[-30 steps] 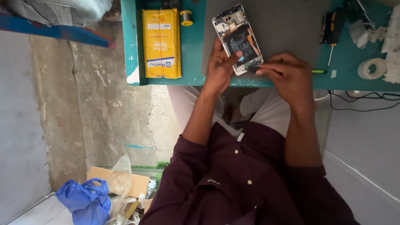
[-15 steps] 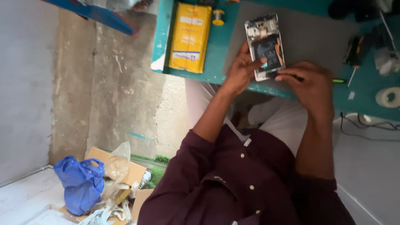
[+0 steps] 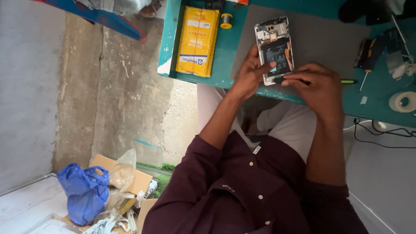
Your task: The person is seated on the floor, working on a disassembled smartphone. They use a green plastic prying tool to carefully separate the screen assembly from the phone's frame and disconnect internal ribbon cables.
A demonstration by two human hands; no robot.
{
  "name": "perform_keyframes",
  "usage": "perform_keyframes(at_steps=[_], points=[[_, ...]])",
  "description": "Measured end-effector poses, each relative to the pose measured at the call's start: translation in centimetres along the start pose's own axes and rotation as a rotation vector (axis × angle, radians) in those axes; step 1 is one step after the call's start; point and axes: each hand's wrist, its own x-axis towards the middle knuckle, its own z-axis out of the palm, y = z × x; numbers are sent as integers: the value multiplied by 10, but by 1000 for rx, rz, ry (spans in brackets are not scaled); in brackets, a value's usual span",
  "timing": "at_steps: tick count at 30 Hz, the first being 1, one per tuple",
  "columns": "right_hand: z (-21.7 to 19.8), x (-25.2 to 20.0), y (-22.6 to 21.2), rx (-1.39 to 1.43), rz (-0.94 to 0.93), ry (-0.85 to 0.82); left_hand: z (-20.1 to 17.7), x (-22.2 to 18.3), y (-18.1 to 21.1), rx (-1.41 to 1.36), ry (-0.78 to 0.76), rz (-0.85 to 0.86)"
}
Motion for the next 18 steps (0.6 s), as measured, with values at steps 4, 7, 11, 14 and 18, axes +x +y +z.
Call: perform_keyframes(at_steps=[4,7,11,14,18], points=[[-3,4,4,9,63,21,-12,1,-10,83,30,60],[0,-10,18,-107,-47,29,-19,2,-20,175,29,101],[-9,-5,37,-40,-55,28,-2,1,-7,120,6,46],[-3,-4,41,-39,-184,20,4,0,-3,50,-28,85],[6,-14,43,100,-41,-10,-16,-2,-14,72,-39,49]])
